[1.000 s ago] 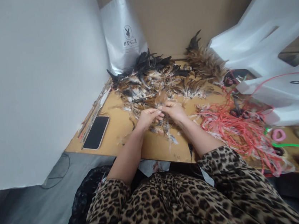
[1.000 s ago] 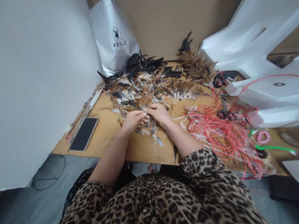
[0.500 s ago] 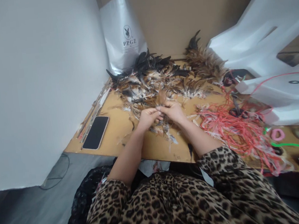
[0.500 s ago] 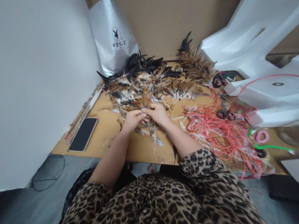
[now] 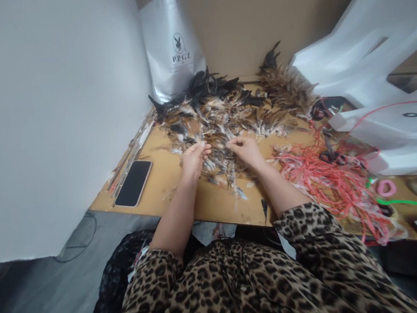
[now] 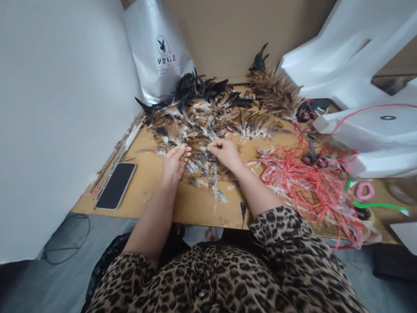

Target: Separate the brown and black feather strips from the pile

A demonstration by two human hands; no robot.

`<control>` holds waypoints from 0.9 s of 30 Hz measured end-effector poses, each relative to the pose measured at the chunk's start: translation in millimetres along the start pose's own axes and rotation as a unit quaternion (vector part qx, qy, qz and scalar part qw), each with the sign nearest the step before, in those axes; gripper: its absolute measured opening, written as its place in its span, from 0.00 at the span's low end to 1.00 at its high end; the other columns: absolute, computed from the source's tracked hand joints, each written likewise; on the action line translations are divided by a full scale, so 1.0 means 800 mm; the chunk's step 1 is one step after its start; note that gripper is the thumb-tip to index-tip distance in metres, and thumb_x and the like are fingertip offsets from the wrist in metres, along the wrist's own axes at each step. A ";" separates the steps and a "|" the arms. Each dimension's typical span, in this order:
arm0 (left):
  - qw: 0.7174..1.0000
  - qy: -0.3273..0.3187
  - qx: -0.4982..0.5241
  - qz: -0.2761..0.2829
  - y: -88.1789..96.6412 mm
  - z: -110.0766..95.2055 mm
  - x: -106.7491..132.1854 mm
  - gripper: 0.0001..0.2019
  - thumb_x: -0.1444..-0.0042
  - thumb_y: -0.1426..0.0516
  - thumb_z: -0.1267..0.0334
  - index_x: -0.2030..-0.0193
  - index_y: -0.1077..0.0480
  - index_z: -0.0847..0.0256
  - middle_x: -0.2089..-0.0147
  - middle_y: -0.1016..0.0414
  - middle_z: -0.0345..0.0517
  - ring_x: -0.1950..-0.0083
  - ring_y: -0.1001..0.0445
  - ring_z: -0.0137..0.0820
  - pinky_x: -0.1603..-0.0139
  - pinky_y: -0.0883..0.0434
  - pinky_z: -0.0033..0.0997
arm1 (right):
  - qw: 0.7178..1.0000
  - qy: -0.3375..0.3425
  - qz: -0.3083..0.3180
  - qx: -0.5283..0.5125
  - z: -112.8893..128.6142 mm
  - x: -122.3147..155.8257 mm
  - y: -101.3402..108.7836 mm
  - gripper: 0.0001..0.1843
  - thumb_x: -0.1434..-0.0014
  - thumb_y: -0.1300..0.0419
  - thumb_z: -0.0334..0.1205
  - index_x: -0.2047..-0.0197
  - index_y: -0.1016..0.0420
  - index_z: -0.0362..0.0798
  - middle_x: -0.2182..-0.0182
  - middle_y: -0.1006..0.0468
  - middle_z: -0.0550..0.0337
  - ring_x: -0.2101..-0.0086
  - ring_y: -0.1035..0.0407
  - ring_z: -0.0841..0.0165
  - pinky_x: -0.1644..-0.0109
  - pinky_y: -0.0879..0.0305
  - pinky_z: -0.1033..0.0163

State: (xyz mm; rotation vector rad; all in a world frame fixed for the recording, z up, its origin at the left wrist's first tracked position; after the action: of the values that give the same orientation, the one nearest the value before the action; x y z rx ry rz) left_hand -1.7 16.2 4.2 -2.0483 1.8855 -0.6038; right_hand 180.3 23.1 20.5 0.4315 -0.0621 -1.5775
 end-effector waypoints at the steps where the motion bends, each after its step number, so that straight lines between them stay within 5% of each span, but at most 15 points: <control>1: 1.000 -0.001 0.002 0.003 0.000 0.001 0.000 0.12 0.57 0.38 0.62 0.66 0.28 0.65 0.70 0.24 0.44 0.74 0.30 0.19 0.76 0.39 0.17 | 0.999 0.017 0.006 0.030 -0.001 0.000 0.000 0.10 0.54 0.42 0.43 0.72 0.25 0.46 0.74 0.25 0.59 0.72 0.34 0.69 0.65 0.40 0.63; 6: 1.000 -0.006 0.003 0.017 -0.002 0.003 0.001 0.11 0.58 0.38 0.62 0.67 0.28 0.65 0.70 0.24 0.44 0.76 0.31 0.18 0.77 0.40 0.18 | 0.972 0.094 0.002 0.213 0.006 0.005 -0.006 0.10 0.50 0.44 0.40 0.67 0.24 0.47 0.68 0.25 0.55 0.67 0.33 0.66 0.60 0.40 0.62; 14: 0.999 -0.007 -0.025 0.030 -0.006 0.005 0.004 0.12 0.59 0.38 0.60 0.68 0.28 0.66 0.71 0.24 0.44 0.76 0.31 0.19 0.78 0.40 0.17 | 0.925 0.080 0.026 0.371 0.021 0.010 -0.021 0.11 0.47 0.48 0.40 0.68 0.26 0.47 0.65 0.26 0.53 0.64 0.33 0.64 0.62 0.42 0.62; 17: 0.999 -0.007 -0.018 0.031 -0.006 0.005 0.004 0.12 0.59 0.37 0.60 0.68 0.28 0.66 0.70 0.24 0.44 0.76 0.30 0.19 0.78 0.40 0.17 | 0.962 0.061 0.017 0.266 0.015 0.007 -0.015 0.10 0.49 0.46 0.41 0.71 0.26 0.46 0.71 0.25 0.57 0.68 0.33 0.67 0.64 0.42 0.64; 20: 0.999 -0.002 -0.017 0.039 -0.006 0.005 0.005 0.13 0.58 0.38 0.61 0.67 0.28 0.66 0.70 0.24 0.45 0.76 0.30 0.19 0.77 0.39 0.17 | 0.998 -0.020 0.017 0.055 0.005 0.005 -0.010 0.10 0.52 0.42 0.44 0.73 0.27 0.45 0.77 0.27 0.61 0.77 0.37 0.73 0.71 0.43 0.67; 23: 0.998 0.015 -0.031 0.044 -0.008 0.005 0.007 0.13 0.58 0.38 0.61 0.67 0.28 0.66 0.69 0.24 0.46 0.76 0.30 0.20 0.78 0.39 0.17 | 0.981 -0.114 0.037 -0.153 0.002 0.006 -0.011 0.12 0.57 0.38 0.46 0.75 0.29 0.45 0.79 0.28 0.64 0.83 0.43 0.78 0.79 0.48 0.69; 27: 0.995 0.043 -0.060 0.068 -0.013 0.007 0.012 0.13 0.59 0.38 0.60 0.67 0.28 0.67 0.68 0.23 0.48 0.75 0.29 0.21 0.77 0.38 0.17 | 0.942 -0.143 0.065 -0.298 0.011 0.009 -0.018 0.14 0.62 0.34 0.45 0.76 0.31 0.44 0.78 0.28 0.64 0.83 0.44 0.79 0.81 0.51 0.71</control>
State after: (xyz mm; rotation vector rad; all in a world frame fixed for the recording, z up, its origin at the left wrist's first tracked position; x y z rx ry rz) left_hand 10.5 7.6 5.3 -1.9731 2.1393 -0.5659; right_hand 164.0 15.2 22.2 -0.2738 0.1598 -1.4321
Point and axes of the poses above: each hand's wrist, its own x-axis away from the middle knuckle, its own y-axis out of the back of the hand, z = x × y, the point moved 3 cm from there along -x, towards the middle knuckle
